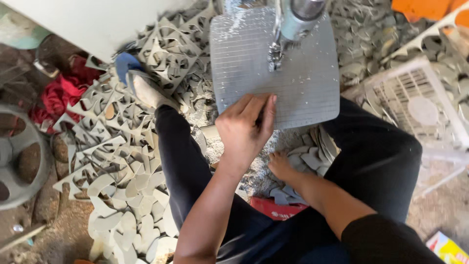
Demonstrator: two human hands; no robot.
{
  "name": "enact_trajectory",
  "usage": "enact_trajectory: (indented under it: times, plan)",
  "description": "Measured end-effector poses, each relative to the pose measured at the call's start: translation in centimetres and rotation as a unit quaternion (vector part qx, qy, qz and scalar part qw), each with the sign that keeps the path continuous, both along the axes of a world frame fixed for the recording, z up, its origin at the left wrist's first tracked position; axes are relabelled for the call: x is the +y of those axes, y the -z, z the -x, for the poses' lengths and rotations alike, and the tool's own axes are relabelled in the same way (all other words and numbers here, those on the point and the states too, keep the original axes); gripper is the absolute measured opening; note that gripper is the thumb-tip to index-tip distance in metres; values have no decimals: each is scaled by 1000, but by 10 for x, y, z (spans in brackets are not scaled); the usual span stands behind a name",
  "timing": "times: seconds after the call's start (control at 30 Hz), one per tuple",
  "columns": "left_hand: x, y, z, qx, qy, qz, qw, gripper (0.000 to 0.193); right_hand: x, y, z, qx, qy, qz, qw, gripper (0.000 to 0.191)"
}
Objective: The person repeatedly places gray shoe sole pieces under a vertical grinding machine and moves them back and forth to smooth the edges. The person handles the pieces one at a time, rotating them to grind different sides, and then sets them aside on the floor.
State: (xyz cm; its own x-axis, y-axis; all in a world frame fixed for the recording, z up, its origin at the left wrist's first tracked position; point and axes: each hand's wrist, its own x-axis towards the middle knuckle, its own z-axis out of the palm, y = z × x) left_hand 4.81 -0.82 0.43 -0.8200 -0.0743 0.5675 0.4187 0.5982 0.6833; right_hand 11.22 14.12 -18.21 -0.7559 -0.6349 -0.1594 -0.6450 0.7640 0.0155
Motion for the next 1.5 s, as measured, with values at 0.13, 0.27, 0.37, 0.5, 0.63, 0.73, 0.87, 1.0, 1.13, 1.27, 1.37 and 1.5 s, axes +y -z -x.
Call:
enact_trajectory:
  times: [0.13,0.27,0.37,0.5,0.63,0.73,0.87,1.0,1.13,1.27,1.37,1.5]
  plan:
    - [3,-1,5,9,-2,4,1000,10,-4,0,28,-188,-6,-71,979,12]
    - [4,-2,4,30,-12,16,999,11,-20,-20,49,-259,61,-53,962,19]
    - [3,0,4,26,-6,17,999,15,-21,-57,63,-255,76,6,964,29]
    - [-1,4,-2,3,40,-79,996,13,16,-146,48,-288,68,191,936,25]
    - [-18,-3,-8,-78,151,-229,958,10,79,-214,40,-311,183,466,808,21]
    - [-33,-17,-10,-115,218,-211,946,18,98,-215,60,-200,229,609,733,18]
    - [-35,-34,-12,18,140,119,983,59,94,-188,88,-134,345,638,675,18]
    - [-26,-34,-4,-46,94,133,986,52,92,-188,88,-25,278,526,804,31]
    - [-24,-23,6,-37,68,134,988,39,89,-206,80,147,136,368,908,50]
    - [-22,-12,8,-26,61,137,988,34,90,-213,77,109,115,407,899,59]
    - [-18,-10,7,-13,64,107,992,38,93,-212,72,-80,148,642,748,46]
    - [-6,-14,3,-47,75,75,993,41,71,-212,51,-155,109,757,625,40]
